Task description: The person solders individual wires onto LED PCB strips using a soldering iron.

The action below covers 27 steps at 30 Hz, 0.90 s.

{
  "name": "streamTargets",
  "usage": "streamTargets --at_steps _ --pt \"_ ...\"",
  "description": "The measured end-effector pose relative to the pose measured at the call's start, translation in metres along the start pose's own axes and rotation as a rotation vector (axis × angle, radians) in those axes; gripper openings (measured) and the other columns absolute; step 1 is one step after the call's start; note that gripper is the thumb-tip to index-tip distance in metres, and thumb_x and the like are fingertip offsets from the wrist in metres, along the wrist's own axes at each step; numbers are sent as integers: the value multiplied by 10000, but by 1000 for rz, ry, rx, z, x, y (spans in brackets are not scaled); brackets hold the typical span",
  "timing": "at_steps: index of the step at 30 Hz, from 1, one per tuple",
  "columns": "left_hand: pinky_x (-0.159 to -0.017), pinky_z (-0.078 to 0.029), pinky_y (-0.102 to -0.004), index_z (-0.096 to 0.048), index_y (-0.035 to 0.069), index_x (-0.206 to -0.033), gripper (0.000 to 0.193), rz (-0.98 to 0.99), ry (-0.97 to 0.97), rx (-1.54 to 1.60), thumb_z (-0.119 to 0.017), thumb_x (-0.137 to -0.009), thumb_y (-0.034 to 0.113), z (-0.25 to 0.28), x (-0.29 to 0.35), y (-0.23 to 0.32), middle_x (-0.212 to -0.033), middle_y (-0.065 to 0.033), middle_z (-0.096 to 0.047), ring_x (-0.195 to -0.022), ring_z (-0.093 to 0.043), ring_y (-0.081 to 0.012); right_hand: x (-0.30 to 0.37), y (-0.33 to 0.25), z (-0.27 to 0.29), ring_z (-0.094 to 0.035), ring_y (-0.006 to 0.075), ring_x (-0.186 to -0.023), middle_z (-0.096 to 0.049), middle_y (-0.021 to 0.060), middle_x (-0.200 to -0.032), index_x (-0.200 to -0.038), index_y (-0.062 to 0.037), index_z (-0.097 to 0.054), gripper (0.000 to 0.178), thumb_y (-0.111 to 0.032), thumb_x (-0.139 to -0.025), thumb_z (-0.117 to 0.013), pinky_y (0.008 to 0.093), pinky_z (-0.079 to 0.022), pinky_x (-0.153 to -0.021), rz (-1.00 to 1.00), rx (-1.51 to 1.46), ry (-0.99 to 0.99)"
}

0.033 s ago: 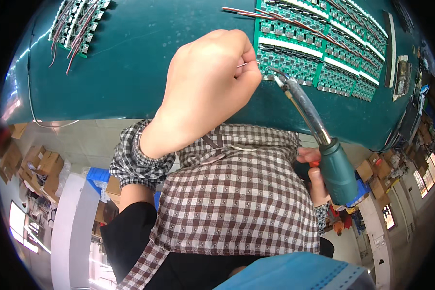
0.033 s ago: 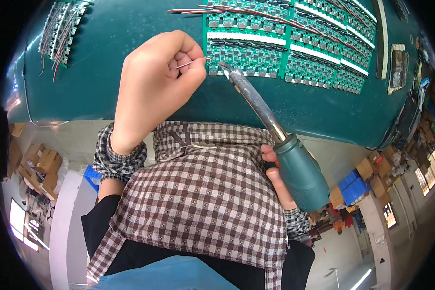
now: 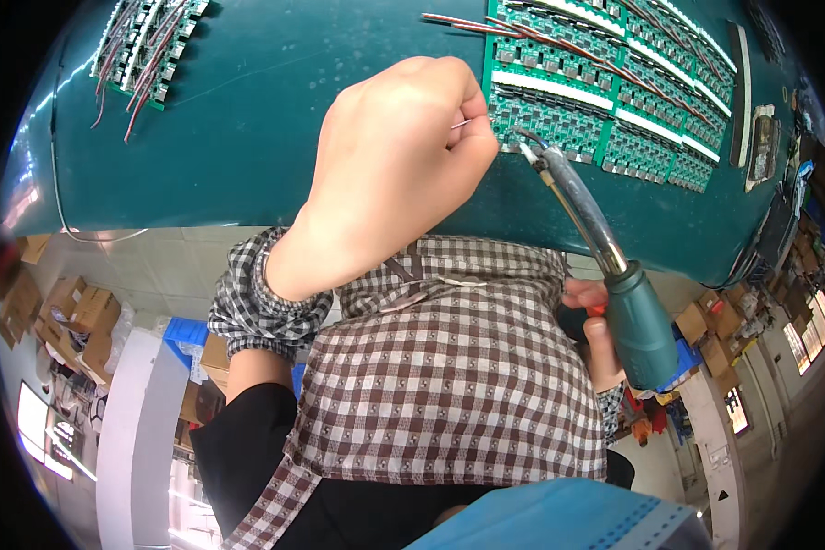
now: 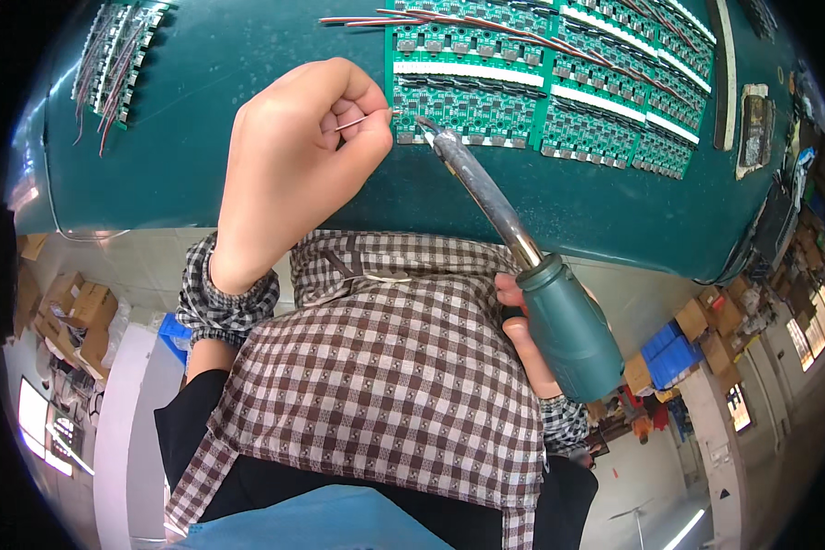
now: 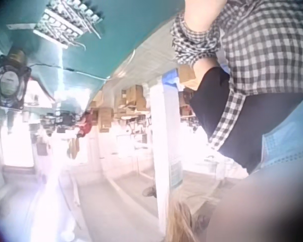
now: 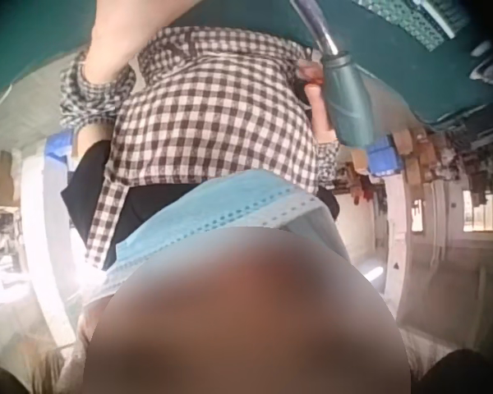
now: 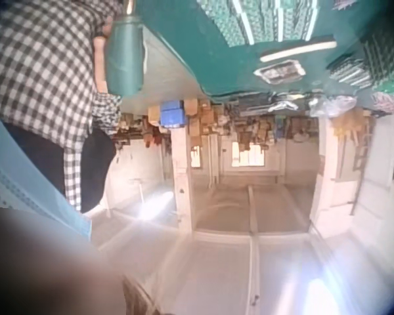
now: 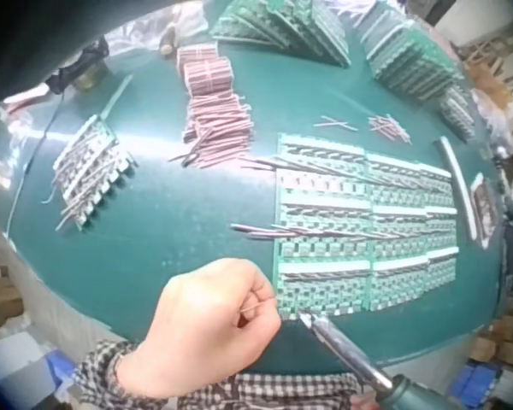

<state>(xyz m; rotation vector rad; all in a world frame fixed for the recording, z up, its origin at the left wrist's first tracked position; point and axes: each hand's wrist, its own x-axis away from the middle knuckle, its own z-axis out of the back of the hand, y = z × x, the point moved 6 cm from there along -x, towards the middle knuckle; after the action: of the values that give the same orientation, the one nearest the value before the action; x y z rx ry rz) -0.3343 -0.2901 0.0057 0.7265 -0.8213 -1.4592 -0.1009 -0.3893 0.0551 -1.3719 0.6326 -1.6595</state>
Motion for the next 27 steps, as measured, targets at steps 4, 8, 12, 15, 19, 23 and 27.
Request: streamTargets --at_steps 4,8,12,15,19,23,27 --pt "-528 -442 -213 -606 23 -775 72 -18 7 3 -661 -731 6 -1 0 0 -675 -28 -574 -579 -548 -87 -1 3 3 -662 249 -946 -675 178 -997 -1129 35 -569 438 -81 -759 -774 363 -535 -849 11 12 -59" --pt "-528 -441 -217 -603 30 -770 75 -33 27 27 -658 -725 7 -1 -1 -2 -673 -23 -571 -581 -547 -90 0 6 3 -666 249 -950 -681 179 -979 -1133 47 -568 450 -42 -744 -777 367 -534 -852 25 14 -23" --pt "-523 -435 -220 -603 35 -766 76 -26 41 5 -657 -720 7 -4 3 -1 -668 -19 -568 -574 -542 -92 -2 9 3 -665 251 -958 -681 178 -976 -1127 52 -568 446 -42 -745 -777 365 -533 -854 4 60 -66" --pt "-519 -431 -219 -602 38 -763 78 -26 41 30 -658 -717 8 -1 0 -3 -666 -18 -566 -571 -538 -91 -2 2 -1 -667 243 -943 -681 179 -978 -1118 51 -575 438 -51 -745 -781 360 -534 -849 -29 27 -25" --pt "-516 -427 -219 -601 40 -761 82 -26 49 14 -660 -714 9 -2 2 -1 -664 -16 -564 -569 -534 -90 -4 7 0 -667 236 -937 -681 180 -980 -1109 52 -579 436 -61 -743 -787 353 -534 -846 30 49 -41" --pt "-513 -422 -219 -600 42 -758 87 -28 52 36 -664 -708 9 0 -1 -3 -662 -13 -563 -564 -525 -89 -2 1 -2 -667 230 -932 -682 178 -982 -1105 51 -584 432 -61 -742 -789 347 -533 -842 -13 27 0" --pt "-512 -419 -217 -602 42 -755 90 -21 54 11 -669 -705 10 -3 2 -1 -657 -10 -559 -559 -516 -84 -3 7 -1 -667 226 -924 -683 174 -980 -1097 49 -591 425 -50 -736 -791 341 -532 -840 -8 -13 5"
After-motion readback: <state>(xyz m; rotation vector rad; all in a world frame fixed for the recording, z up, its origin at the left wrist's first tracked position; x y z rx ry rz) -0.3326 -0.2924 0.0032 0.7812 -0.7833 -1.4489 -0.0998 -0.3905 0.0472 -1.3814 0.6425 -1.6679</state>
